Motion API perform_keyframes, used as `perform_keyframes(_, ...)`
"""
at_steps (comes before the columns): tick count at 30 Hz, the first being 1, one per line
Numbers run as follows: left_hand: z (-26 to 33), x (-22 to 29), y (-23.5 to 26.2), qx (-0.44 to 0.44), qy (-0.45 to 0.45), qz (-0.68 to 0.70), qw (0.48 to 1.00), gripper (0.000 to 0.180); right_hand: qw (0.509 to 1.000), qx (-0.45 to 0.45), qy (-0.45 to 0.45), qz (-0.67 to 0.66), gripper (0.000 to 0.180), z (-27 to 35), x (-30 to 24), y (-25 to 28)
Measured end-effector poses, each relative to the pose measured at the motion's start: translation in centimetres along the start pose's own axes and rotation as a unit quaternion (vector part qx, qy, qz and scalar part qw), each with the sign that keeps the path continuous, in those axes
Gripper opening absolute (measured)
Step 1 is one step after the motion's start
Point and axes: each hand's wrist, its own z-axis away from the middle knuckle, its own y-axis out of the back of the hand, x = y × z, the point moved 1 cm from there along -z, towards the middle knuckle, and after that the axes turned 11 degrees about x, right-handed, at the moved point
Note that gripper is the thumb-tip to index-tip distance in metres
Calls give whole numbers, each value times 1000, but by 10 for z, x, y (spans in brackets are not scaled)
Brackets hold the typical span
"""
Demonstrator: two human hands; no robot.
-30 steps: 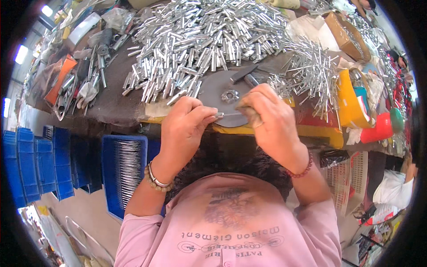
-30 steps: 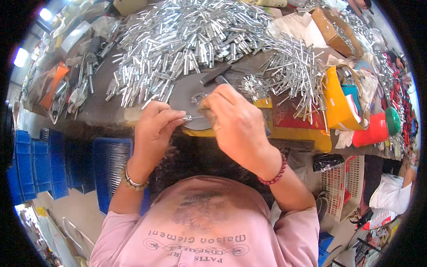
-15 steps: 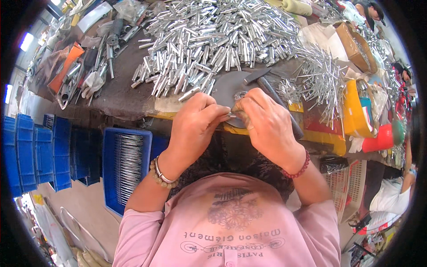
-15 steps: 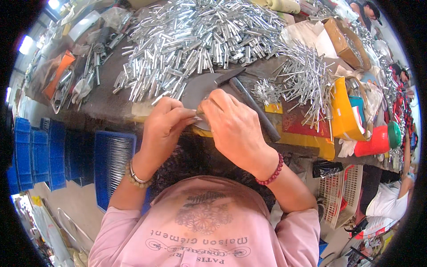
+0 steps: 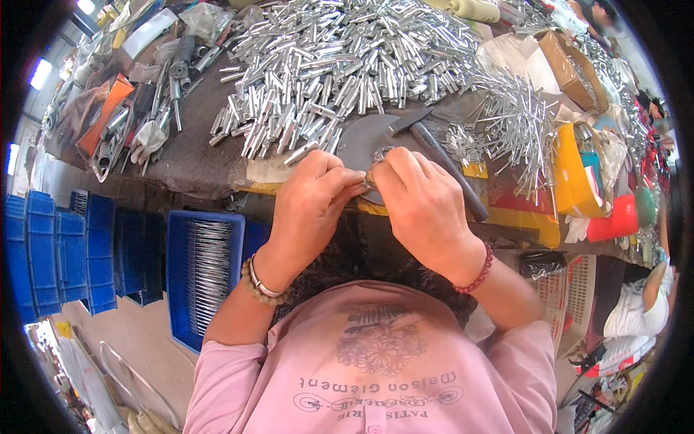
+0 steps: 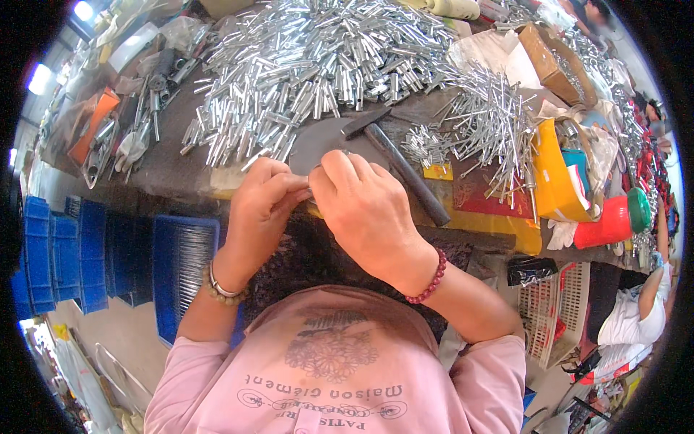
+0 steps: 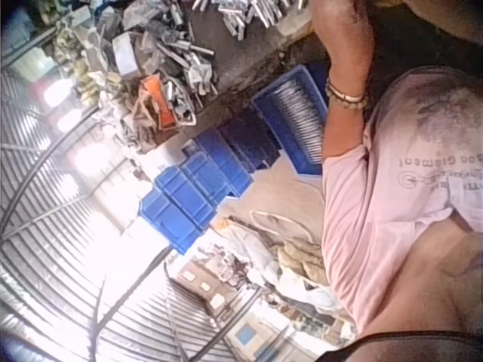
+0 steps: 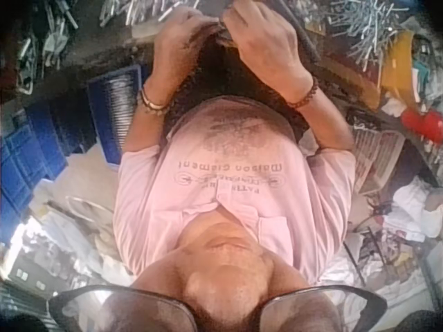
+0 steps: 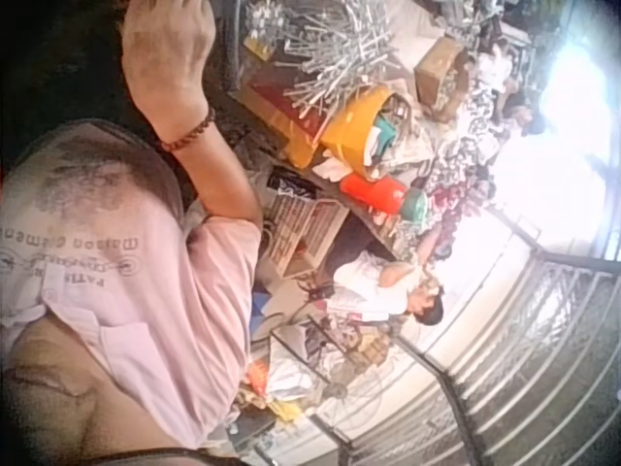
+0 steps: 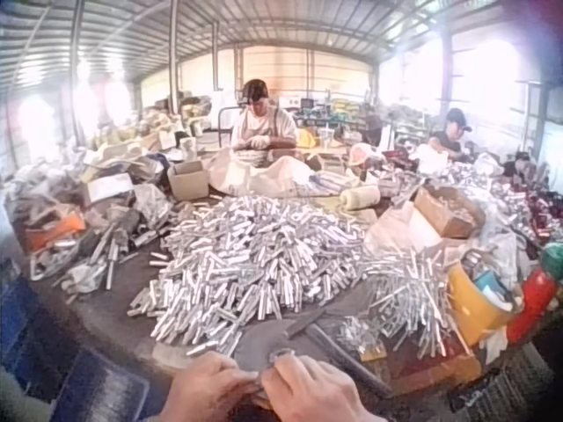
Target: The person assembles metal components by inserting pins into metal sleeves on a metal base, securing them by hand and with a hammer, and placing the assembled pieces into a blue bin.
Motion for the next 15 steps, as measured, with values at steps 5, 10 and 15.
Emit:
perform_keyframes(5, 0, 0, 0, -1, 3, 3, 1000, 22, 1000, -30, 1, -6, 14, 0, 1, 4)
perform_keyframes(10, 2, -2, -3, 11, -1, -12, 1000, 21, 999, 12, -36, -25, 28, 5, 18, 26)
perform_keyframes(15, 1, 2, -3, 34, -7, 8, 999, 21, 978, -68, -168, 98, 46, 24, 41, 39)
